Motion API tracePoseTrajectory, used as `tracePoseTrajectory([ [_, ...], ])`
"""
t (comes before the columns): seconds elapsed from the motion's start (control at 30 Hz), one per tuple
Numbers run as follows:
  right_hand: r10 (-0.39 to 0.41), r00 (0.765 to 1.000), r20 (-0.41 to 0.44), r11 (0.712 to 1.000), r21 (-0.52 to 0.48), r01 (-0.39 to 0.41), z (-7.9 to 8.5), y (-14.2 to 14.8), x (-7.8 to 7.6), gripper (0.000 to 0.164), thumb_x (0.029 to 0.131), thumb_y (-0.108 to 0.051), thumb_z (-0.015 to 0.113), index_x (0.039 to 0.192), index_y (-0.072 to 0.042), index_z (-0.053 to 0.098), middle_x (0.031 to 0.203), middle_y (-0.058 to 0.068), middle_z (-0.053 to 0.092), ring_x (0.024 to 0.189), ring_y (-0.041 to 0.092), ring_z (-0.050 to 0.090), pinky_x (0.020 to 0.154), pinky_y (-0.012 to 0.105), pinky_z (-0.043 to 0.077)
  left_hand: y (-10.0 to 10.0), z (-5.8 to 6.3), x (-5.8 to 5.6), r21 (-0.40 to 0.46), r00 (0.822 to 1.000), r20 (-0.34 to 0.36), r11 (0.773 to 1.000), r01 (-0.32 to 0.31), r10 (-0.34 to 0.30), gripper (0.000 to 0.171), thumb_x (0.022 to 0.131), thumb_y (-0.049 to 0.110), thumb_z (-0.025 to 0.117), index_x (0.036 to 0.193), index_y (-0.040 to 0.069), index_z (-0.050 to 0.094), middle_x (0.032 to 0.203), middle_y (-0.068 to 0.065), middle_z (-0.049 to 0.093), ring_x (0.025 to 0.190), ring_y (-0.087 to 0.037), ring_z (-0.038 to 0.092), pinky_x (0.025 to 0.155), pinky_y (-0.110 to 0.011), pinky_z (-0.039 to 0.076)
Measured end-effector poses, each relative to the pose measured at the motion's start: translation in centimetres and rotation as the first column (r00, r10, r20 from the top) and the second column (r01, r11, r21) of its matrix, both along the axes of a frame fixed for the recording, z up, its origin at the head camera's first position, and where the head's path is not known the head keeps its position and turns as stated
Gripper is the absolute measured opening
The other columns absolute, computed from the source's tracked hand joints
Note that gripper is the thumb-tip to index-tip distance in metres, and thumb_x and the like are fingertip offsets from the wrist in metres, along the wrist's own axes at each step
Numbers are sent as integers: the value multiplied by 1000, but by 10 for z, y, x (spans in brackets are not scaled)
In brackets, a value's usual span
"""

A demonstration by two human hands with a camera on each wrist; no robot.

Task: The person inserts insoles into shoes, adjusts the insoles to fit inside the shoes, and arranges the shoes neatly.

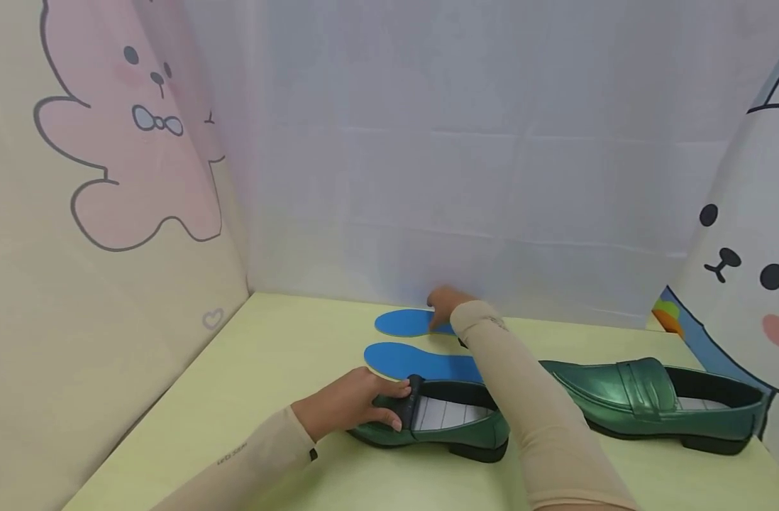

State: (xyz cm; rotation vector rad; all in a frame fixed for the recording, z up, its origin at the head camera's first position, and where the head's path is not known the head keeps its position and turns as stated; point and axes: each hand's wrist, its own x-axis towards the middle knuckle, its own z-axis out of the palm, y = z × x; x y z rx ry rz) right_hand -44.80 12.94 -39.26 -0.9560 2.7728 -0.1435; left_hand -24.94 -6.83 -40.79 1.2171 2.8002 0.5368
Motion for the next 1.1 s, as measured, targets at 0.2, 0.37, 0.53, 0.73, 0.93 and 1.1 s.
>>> tracePoseTrajectory([
  [0.2, -66, 995, 71, 998, 5, 66, -7, 0, 3, 73, 69, -35, 81, 124, 4, 54, 125, 18, 54, 114, 33, 48, 92, 42, 42, 2, -6, -1, 0, 1000, 3, 1000, 2, -2, 65, 78, 59, 54, 130, 20, 53, 128, 5, 52, 112, -3, 48, 85, -15, 41],
  [0.37, -94, 992, 83, 995, 25, 93, -12, 3, 2, 73, 72, -31, 79, 129, 4, 49, 129, 18, 50, 118, 34, 45, 94, 42, 40, 3, -6, -2, -6, 1000, -13, 1000, 10, -10, 65, 79, 59, 53, 130, 20, 53, 126, 7, 54, 109, -3, 50, 83, -14, 41],
  [0.53, -108, 989, 102, 994, 32, 105, -15, 2, 1, 81, 72, -34, 80, 133, 6, 43, 134, 21, 46, 121, 36, 42, 95, 44, 39, 2, -2, 0, -16, 1000, 0, 1000, -5, 5, 65, 79, 58, 55, 130, 19, 53, 126, 6, 54, 109, -4, 50, 81, -14, 41],
  [0.73, -92, 994, 66, 994, 64, 88, -20, 0, -2, 73, 73, -32, 79, 126, 8, 49, 124, 20, 52, 114, 34, 48, 92, 42, 41, 1, 1, 2, -18, 1000, 10, 1000, -12, 13, 64, 78, 57, 56, 130, 18, 54, 126, 6, 54, 108, -4, 51, 79, -13, 41],
  [0.93, -79, 995, 54, 994, 78, 75, -21, 3, -6, 62, 73, -33, 79, 114, 6, 54, 107, 15, 57, 97, 29, 54, 81, 39, 46, 1, 2, 2, -16, 1000, 8, 1000, -7, 7, 63, 79, 56, 57, 130, 18, 54, 125, 7, 55, 94, -1, 57, 67, -10, 41],
  [1.1, -109, 992, 65, 990, 97, 102, -22, 3, -8, 58, 71, -39, 79, 108, 0, 57, 99, 9, 57, 88, 23, 54, 74, 37, 47, 0, 1, 1, -13, 1000, 5, 1000, -10, 11, 62, 78, 56, 58, 128, 19, 56, 124, 9, 56, 64, 6, 52, 53, -12, 36],
])
